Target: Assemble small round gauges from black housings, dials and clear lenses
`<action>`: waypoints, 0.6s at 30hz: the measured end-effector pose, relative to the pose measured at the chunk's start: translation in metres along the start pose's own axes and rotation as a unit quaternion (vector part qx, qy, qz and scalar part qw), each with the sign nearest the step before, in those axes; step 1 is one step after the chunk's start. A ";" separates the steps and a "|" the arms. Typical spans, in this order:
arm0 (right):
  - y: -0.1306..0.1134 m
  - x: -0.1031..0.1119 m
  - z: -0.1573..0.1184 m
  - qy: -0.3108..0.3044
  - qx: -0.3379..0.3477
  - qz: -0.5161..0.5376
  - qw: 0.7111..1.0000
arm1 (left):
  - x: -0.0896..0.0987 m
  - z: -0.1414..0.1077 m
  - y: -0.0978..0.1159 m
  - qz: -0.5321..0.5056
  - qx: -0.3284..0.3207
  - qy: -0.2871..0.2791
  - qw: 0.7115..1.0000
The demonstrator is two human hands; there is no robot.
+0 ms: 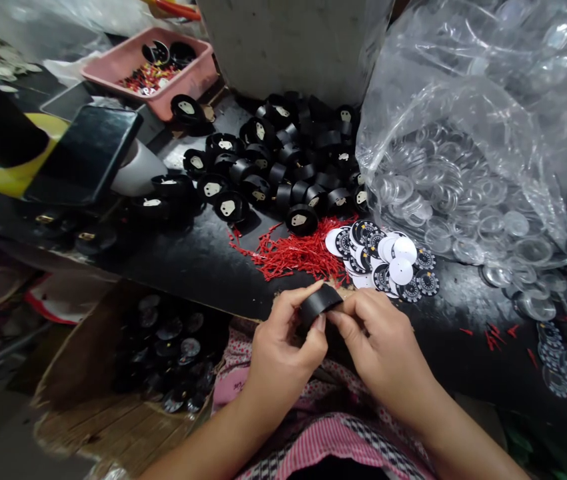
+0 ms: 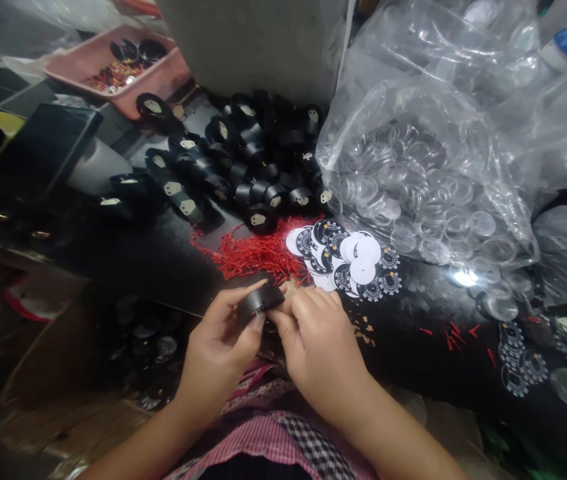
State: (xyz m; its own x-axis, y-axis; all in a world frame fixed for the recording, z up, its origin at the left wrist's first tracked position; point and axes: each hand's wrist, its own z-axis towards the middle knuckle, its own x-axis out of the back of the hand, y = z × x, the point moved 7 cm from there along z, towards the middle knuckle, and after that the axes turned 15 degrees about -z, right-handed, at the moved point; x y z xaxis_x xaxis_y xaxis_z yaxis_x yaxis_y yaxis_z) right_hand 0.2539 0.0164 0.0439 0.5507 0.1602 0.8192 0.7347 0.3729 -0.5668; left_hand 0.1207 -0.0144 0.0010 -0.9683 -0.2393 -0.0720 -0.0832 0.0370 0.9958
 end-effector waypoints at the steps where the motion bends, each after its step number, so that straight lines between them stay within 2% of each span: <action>1: -0.001 0.000 0.000 0.004 0.000 0.008 1.000 | 0.001 0.000 0.001 0.006 -0.001 0.000 1.000; 4: 0.001 0.000 0.001 0.001 -0.013 0.015 1.000 | 0.000 0.002 -0.001 -0.002 0.020 -0.009 1.000; 6: 0.005 0.001 0.003 -0.012 -0.023 -0.003 1.000 | -0.004 0.004 -0.009 -0.068 0.085 -0.032 0.994; 8: 0.007 0.004 0.006 -0.014 -0.011 -0.025 1.000 | -0.011 0.005 -0.020 -0.175 0.173 -0.055 0.968; 10: 0.005 0.008 0.010 0.002 0.027 -0.053 0.998 | -0.016 0.003 -0.027 -0.254 0.234 -0.066 0.936; 12: 0.001 0.010 0.013 0.026 0.078 -0.099 0.992 | -0.016 0.002 -0.030 -0.271 0.254 -0.068 0.926; 15: -0.005 0.007 0.016 0.054 0.132 -0.169 0.975 | -0.017 0.000 -0.030 -0.255 0.251 -0.061 0.932; 18: -0.011 0.006 0.017 0.076 0.139 -0.177 0.971 | -0.018 -0.007 -0.034 -0.271 0.280 -0.001 0.921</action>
State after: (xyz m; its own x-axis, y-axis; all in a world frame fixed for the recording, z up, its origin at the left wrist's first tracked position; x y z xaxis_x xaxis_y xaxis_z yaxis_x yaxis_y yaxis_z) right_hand 0.2427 0.0287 0.0559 0.3510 -0.1521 0.9240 0.7654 0.6151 -0.1895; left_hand 0.1428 -0.0180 -0.0307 -0.7483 -0.3691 -0.5512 -0.6633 0.4073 0.6278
